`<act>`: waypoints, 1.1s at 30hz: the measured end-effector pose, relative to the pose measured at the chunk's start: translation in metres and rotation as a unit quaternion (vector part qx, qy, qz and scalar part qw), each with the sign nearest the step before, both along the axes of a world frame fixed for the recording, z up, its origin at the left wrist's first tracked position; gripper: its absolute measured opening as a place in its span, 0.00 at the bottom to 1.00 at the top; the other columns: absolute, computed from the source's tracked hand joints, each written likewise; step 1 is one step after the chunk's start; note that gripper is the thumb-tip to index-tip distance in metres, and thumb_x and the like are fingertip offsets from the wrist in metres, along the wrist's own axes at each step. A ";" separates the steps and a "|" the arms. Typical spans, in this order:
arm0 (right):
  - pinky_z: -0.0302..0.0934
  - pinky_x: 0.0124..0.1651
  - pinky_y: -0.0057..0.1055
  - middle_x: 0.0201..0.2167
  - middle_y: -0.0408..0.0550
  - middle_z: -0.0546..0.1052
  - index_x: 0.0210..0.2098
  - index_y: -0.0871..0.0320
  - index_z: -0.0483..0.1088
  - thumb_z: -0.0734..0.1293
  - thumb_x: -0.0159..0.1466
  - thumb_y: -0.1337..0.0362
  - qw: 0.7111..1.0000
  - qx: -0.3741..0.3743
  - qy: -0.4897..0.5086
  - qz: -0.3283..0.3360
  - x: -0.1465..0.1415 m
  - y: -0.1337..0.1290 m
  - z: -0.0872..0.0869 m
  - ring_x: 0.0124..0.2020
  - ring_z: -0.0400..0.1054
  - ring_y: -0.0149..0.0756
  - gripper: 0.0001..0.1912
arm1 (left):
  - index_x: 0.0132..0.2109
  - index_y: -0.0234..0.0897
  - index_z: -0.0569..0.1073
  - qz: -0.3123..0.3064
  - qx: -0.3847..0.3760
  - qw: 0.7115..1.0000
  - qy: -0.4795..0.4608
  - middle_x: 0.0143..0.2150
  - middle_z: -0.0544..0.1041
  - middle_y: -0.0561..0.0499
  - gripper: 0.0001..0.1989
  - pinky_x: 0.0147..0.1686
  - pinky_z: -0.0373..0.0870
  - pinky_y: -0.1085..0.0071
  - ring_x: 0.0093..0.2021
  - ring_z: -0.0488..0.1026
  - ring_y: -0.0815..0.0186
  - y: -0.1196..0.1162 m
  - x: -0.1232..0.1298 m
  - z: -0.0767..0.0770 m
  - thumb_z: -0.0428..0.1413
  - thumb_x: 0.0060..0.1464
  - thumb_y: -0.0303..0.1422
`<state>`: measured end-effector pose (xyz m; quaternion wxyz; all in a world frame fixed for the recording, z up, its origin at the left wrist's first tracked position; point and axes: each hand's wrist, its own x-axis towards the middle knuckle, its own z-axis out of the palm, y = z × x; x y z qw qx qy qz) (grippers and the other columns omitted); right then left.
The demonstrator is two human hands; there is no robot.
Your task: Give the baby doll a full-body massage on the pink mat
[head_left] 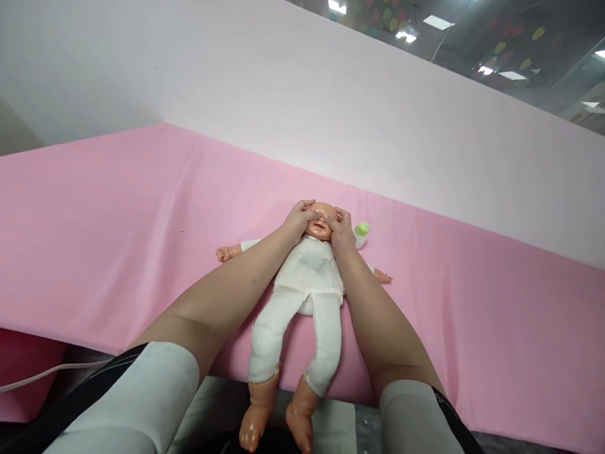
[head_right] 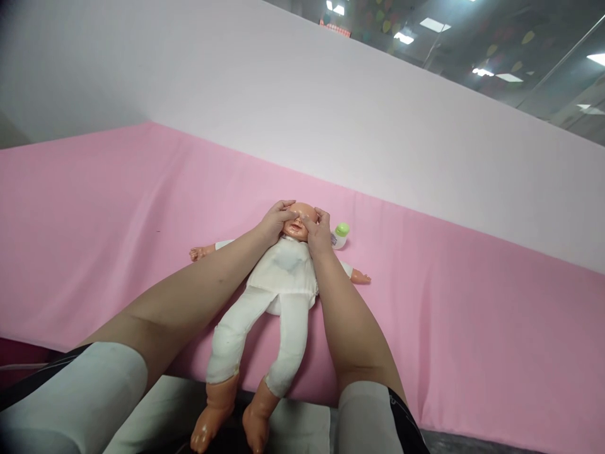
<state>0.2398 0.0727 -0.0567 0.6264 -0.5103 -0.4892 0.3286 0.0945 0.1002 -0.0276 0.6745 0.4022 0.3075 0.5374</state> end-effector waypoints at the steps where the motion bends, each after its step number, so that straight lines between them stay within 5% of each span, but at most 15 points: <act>1: 0.72 0.60 0.48 0.59 0.49 0.72 0.63 0.49 0.62 0.73 0.60 0.47 1.000 -0.006 0.000 -0.014 0.000 0.001 0.000 0.59 0.72 0.44 0.36 | 0.54 0.37 0.74 0.006 -0.001 1.000 0.005 0.50 0.77 0.45 0.31 0.52 0.75 0.60 0.45 0.78 0.59 0.000 0.001 0.000 0.68 0.39 0.31; 9: 0.72 0.61 0.49 0.54 0.48 0.77 0.57 0.51 0.67 0.71 0.62 0.45 0.996 0.000 0.083 -0.022 -0.002 -0.001 0.002 0.57 0.74 0.44 0.29 | 0.52 0.36 0.75 0.019 -0.021 0.999 -0.018 0.42 0.79 0.47 0.22 0.52 0.76 0.60 0.42 0.78 0.61 0.003 0.006 0.001 0.65 0.48 0.32; 16: 0.72 0.61 0.51 0.55 0.48 0.78 0.57 0.51 0.67 0.74 0.56 0.52 0.989 -0.016 0.147 0.026 -0.001 -0.009 0.008 0.54 0.75 0.43 0.32 | 0.56 0.36 0.76 -0.002 -0.043 0.998 -0.045 0.48 0.81 0.43 0.27 0.56 0.75 0.57 0.47 0.79 0.56 0.003 -0.003 0.000 0.63 0.46 0.31; 24: 0.73 0.59 0.47 0.55 0.49 0.75 0.57 0.52 0.63 0.76 0.56 0.51 0.995 -0.005 0.095 0.004 -0.003 -0.004 0.005 0.54 0.76 0.43 0.34 | 0.56 0.37 0.73 -0.011 -0.002 1.000 -0.002 0.53 0.77 0.43 0.34 0.50 0.78 0.59 0.44 0.79 0.58 -0.002 0.000 0.002 0.69 0.39 0.30; 33: 0.73 0.58 0.46 0.50 0.48 0.77 0.55 0.52 0.64 0.71 0.62 0.44 0.997 -0.007 0.066 -0.037 -0.008 0.001 0.006 0.50 0.77 0.42 0.28 | 0.52 0.37 0.75 0.022 -0.014 1.000 0.015 0.44 0.79 0.46 0.23 0.51 0.76 0.61 0.43 0.78 0.60 0.005 0.007 0.002 0.65 0.48 0.33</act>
